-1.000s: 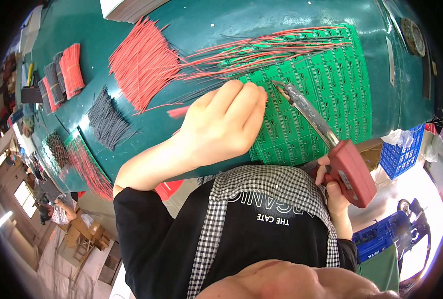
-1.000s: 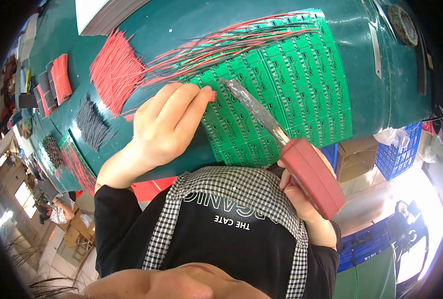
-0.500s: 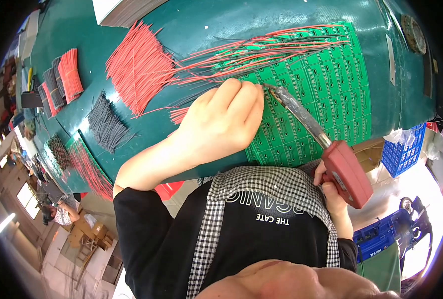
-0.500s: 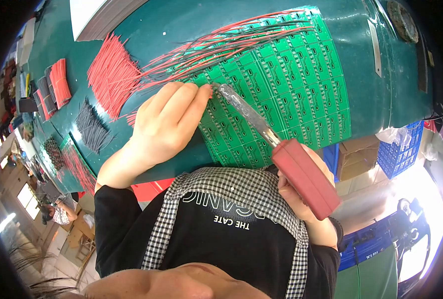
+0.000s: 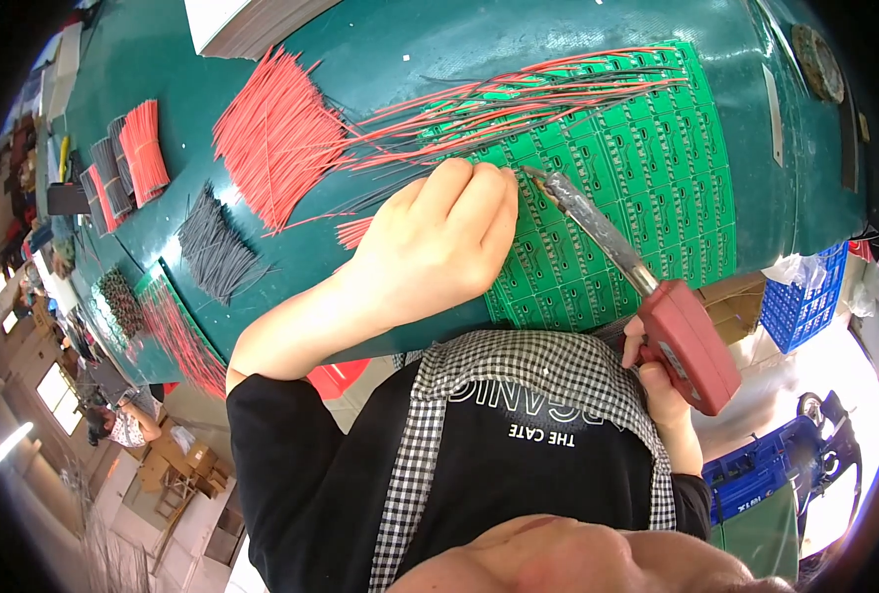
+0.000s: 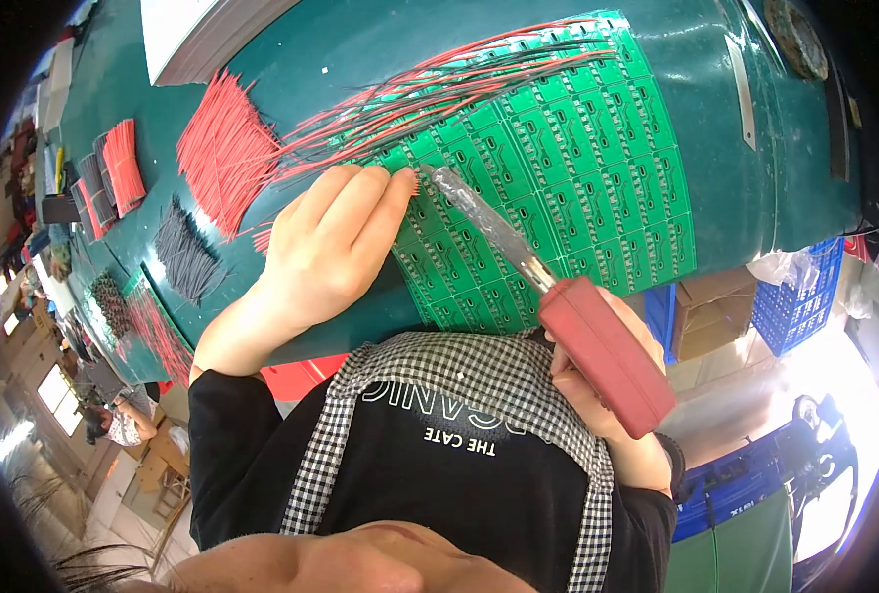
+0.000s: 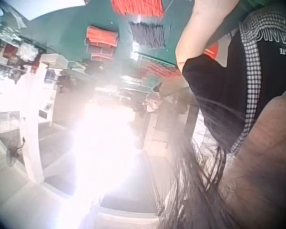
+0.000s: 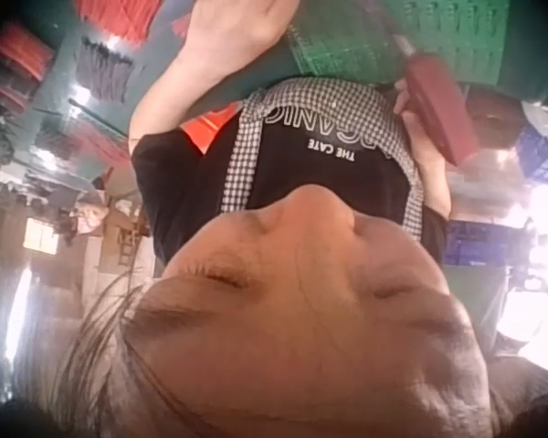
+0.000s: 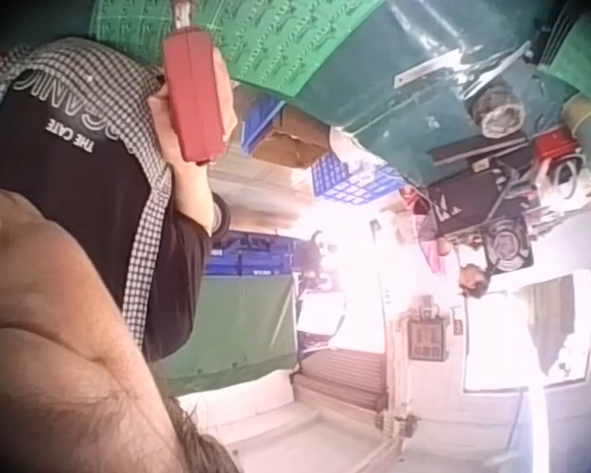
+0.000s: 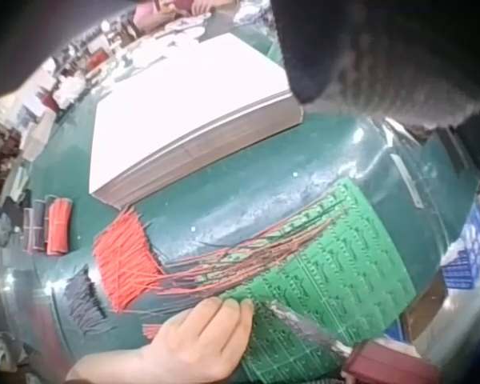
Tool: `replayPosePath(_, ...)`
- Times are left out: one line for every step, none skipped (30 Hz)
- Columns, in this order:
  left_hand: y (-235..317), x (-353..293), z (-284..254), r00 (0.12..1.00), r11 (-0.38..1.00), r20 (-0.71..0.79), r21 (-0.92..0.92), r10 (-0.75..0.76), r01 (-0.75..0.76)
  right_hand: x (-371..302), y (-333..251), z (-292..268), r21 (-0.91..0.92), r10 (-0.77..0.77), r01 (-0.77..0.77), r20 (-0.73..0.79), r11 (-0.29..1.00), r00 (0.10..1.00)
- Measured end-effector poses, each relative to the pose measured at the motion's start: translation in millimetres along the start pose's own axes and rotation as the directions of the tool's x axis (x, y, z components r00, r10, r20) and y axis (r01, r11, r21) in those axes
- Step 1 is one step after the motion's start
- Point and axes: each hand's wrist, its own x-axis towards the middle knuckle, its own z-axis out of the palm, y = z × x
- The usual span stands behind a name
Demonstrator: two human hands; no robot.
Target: Soldering individual red wires onto a green printed circuit board using a manual soldering tool.
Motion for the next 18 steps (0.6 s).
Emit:
replayPosePath(0,0,-2,1.000,1.000,0.015,0.003,-0.003,0.003,3,-3,0,-0.170,-0.071,0.072,0.010,0.983,0.997)
replayPosePath(0,0,-2,1.000,1.000,0.030,0.006,-0.001,0.000,4,-4,1,-0.332,-0.139,0.139,0.026,0.933,0.990)
replayPosePath(0,0,-1,1.000,1.000,0.030,0.007,0.003,-0.003,2,-1,1,-0.332,-0.139,0.139,0.022,0.933,0.990)
replayPosePath(1,0,0,1.000,1.000,0.018,0.002,-0.003,0.003,0,3,2,-0.275,-0.082,0.080,0.003,0.958,0.997)
replayPosePath(2,-1,1,1.000,1.000,0.007,-0.001,-0.014,0.014,-2,6,2,-0.217,-0.025,0.023,-0.007,0.976,1.000)
replayPosePath(2,-2,0,1.000,1.000,0.007,0.001,-0.016,0.016,-2,5,2,-0.216,-0.026,0.025,-0.005,0.976,1.000)
replayPosePath(2,-2,0,1.000,1.000,0.004,0.016,-0.015,0.015,-2,5,3,-0.216,-0.020,0.020,0.000,0.976,1.000)
replayPosePath(2,-2,0,1.000,1.000,-0.003,0.028,-0.011,0.011,-2,4,2,-0.220,-0.012,0.012,0.002,0.975,1.000)
replayPosePath(2,-1,0,1.000,1.000,-0.005,0.026,-0.010,0.010,-3,4,1,-0.222,-0.012,0.012,0.000,0.975,1.000)
replayPosePath(2,-1,0,1.000,1.000,-0.008,0.017,-0.009,0.009,-5,6,0,-0.200,0.011,-0.014,-0.016,0.980,1.000)
replayPosePath(2,-1,1,1.000,1.000,-0.009,0.012,-0.009,0.009,-5,7,0,-0.174,0.032,-0.037,-0.029,0.984,0.999)
replayPosePath(2,-1,1,1.000,1.000,-0.008,0.015,-0.008,0.009,-3,2,1,-0.172,0.031,-0.036,-0.029,0.984,0.999)
replayPosePath(2,-1,1,1.000,1.000,-0.001,0.020,-0.007,0.007,2,-7,1,0.203,0.091,-0.085,-0.017,0.975,0.996)
replayPosePath(2,-1,1,1.000,1.000,0.004,0.023,-0.004,0.004,5,-14,2,0.547,0.142,-0.127,0.015,0.827,0.990)
replayPosePath(2,0,0,1.000,1.000,0.003,0.023,-0.002,0.002,6,-14,3,0.548,0.141,-0.124,0.012,0.827,0.990)
replayPosePath(2,0,-1,1.000,1.000,0.008,0.016,-0.006,0.006,7,-15,4,0.477,0.107,-0.095,0.002,0.874,0.994)
replayPosePath(2,1,-1,1.000,1.000,0.013,0.008,-0.011,0.011,7,-15,4,0.403,0.073,-0.065,-0.005,0.913,0.997)
replayPosePath(2,1,-2,1.000,1.000,0.012,0.009,-0.009,0.009,7,-15,3,0.404,0.072,-0.063,-0.007,0.913,0.997)
